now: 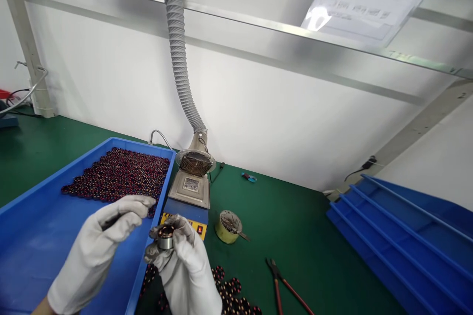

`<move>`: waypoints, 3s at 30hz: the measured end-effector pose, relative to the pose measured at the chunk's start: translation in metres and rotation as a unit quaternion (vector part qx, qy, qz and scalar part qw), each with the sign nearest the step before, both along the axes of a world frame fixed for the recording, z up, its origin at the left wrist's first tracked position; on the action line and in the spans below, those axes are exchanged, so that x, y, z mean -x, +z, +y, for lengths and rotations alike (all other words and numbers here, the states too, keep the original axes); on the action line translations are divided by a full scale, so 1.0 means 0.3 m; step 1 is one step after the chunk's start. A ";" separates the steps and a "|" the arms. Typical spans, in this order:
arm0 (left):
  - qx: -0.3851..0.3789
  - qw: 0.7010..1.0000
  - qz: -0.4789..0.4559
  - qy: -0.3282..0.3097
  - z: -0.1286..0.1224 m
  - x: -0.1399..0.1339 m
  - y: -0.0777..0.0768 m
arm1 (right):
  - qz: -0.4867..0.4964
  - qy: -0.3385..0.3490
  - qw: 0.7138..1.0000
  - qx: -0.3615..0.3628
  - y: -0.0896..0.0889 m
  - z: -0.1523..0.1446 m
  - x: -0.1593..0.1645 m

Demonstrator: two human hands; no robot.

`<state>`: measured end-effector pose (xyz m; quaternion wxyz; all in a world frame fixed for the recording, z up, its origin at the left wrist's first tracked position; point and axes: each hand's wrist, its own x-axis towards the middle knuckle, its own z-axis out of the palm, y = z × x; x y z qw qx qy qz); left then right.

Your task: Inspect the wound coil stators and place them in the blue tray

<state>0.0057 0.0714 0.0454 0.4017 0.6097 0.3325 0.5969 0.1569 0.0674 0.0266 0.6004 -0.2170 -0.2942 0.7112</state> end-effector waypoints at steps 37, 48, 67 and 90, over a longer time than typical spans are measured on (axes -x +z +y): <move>0.130 0.977 -0.147 -0.084 -0.031 0.009 0.057 | -0.131 -0.049 0.989 -0.045 -0.058 -0.031 -0.008; 0.020 0.981 -0.191 -0.038 -0.038 -0.017 0.019 | -0.164 -0.236 0.951 -0.114 -0.056 0.021 -0.007; 0.178 0.972 -0.115 -0.100 -0.027 -0.041 0.065 | -0.318 -0.483 0.796 -0.179 -0.062 -0.107 0.096; 0.112 0.952 -0.284 0.032 -0.019 -0.010 0.042 | -0.367 -0.499 0.702 -0.352 -0.082 -0.066 0.103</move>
